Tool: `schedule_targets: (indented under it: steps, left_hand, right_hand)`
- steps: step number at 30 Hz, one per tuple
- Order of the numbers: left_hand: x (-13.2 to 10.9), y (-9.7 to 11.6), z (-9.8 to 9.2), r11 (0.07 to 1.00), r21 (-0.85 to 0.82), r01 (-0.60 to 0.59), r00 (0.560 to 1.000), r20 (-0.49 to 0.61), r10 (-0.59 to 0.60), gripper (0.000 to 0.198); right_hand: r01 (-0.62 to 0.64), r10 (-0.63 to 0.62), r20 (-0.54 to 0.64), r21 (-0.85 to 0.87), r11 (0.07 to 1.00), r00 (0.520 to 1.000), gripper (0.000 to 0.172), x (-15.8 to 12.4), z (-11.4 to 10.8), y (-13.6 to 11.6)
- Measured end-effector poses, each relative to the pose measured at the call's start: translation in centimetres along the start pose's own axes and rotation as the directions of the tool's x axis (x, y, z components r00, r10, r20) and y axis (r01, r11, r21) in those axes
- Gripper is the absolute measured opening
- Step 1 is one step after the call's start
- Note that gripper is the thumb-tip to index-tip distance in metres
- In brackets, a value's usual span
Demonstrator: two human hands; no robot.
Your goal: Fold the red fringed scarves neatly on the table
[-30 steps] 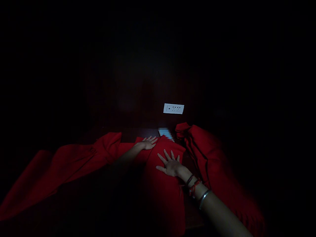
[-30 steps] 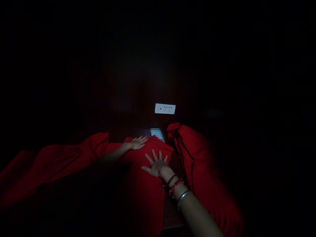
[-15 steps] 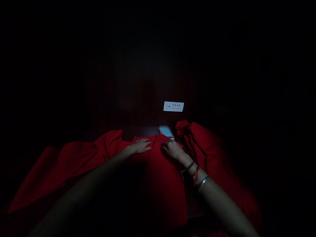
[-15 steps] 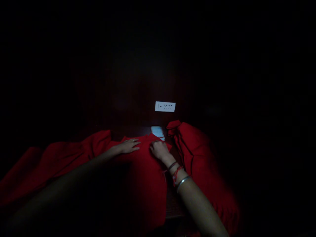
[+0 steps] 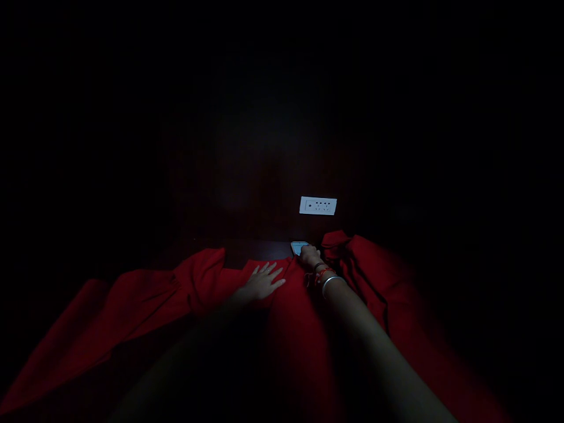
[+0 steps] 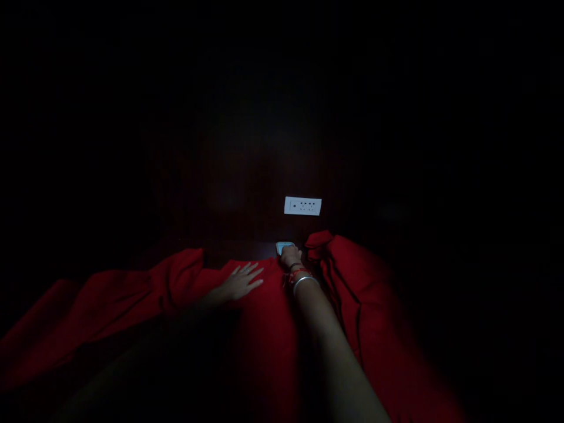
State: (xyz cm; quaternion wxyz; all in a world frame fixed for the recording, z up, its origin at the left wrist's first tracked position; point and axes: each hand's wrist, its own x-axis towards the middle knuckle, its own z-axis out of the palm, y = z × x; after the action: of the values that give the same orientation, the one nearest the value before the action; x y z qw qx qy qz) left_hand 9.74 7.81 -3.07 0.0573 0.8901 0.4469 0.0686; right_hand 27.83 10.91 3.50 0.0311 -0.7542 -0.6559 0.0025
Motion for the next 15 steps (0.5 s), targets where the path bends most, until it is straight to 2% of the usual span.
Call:
schedule_targets:
  steps: [3, 6, 10, 12, 15]
  left_hand:
    - [0.2, 0.0, 0.0, 1.0, 0.007, -0.01, 0.999, -0.035, 0.01, 0.056]
    - [0.7, -0.2, 0.0, 1.0, 0.021, 0.023, 0.997, -0.071, -0.021, 0.061]
    - [1.6, -0.6, 0.0, 0.995, 0.058, 0.082, 0.992, -0.1, -0.076, 0.059]
    - [1.6, -0.7, -0.1, 0.99, 0.094, 0.105, 0.985, -0.145, -0.091, 0.056]
    - [1.2, 0.0, -0.6, 0.984, 0.156, 0.09, 0.968, -0.246, -0.049, 0.052]
  right_hand:
    - [0.014, -0.014, -0.028, -0.009, 1.0, 1.0, 0.03, 0.7, -0.5, 0.6]
    - [0.02, -0.024, -0.111, -0.041, 0.999, 0.994, 0.035, 0.9, -1.0, 1.3]
    - [0.033, -0.053, -0.201, -0.102, 0.994, 0.978, 0.039, 0.7, -0.5, 1.7]
    - [0.025, -0.053, -0.224, -0.126, 0.992, 0.973, 0.039, 0.7, 0.0, 1.6]
    - [0.009, -0.05, -0.282, -0.146, 0.989, 0.958, 0.038, 0.5, 0.4, 1.2]
